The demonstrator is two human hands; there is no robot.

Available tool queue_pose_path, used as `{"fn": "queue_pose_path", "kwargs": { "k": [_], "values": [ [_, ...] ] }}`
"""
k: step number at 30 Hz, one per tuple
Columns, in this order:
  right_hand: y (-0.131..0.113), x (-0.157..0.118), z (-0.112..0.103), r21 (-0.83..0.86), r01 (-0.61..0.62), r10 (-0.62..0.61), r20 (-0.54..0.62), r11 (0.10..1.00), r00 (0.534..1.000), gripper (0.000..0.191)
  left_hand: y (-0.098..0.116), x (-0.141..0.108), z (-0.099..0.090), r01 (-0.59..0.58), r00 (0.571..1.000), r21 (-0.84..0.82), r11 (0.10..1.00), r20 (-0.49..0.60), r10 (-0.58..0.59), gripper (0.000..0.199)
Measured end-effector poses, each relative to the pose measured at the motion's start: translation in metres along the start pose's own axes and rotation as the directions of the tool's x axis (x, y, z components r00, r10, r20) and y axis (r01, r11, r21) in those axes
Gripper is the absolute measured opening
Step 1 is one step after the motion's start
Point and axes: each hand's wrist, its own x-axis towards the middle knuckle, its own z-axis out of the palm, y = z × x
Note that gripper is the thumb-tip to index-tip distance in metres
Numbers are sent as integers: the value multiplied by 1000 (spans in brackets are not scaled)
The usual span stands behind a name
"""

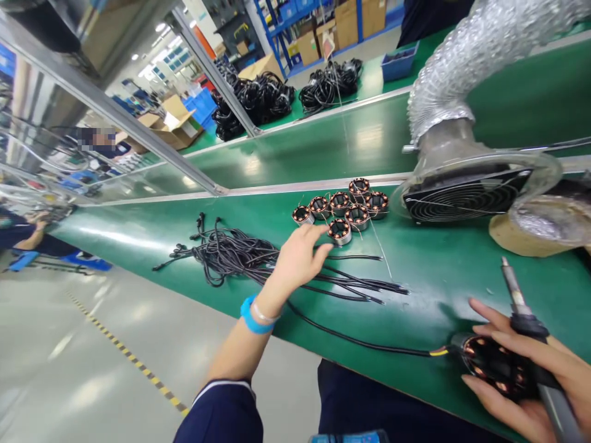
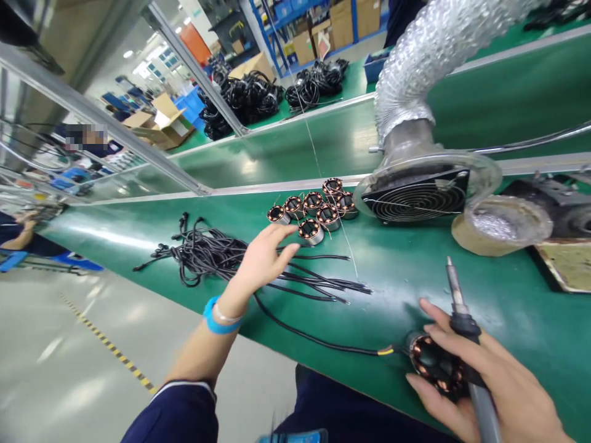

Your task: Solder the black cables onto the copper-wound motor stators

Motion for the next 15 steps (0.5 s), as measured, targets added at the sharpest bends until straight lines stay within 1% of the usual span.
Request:
{"fn": "queue_pose_path", "kwargs": {
  "k": [2, 3, 5, 7, 9, 11, 13, 15],
  "values": [
    [-2, 0, -8, 38, 110, -111, 39, 993, 993, 64, 10, 22, 18, 122, 993, 40, 992, -4, -122, 53],
    [-4, 1, -12, 65, 134, -137, 41, 989, 990, 67, 12, 29, 24, 172, 985, 49, 984, 9, -173, 58],
    [-10, 6, -21, 114, 131, -134, 19, 985, 991, 66, 14, 35, 30, 216, 976, 34, 976, 30, -217, 52],
    [-15, 12, -26, 135, 116, -116, -14, 984, 993, 63, 21, 32, 28, 221, 975, -16, 975, -9, -221, 45],
    [-18, 20, -29, 137, 122, -111, -84, 983, 990, 57, 38, 25, 24, 194, 978, -99, 976, -62, -200, 45],
    [-16, 27, -28, 122, 94, -72, -172, 988, 982, 50, 67, 19, 24, 106, 991, -184, 977, -63, -119, 49],
    [-11, 32, -27, 77, 50, -30, -242, 996, 970, 46, 103, 17, 31, 5, 1000, -206, 979, 8, -4, 51],
    [-5, 35, -25, 14, 15, -10, -284, 1000, 959, 43, 135, 18, 42, -29, 987, -158, 987, 153, 54, 56]
  ]
}}
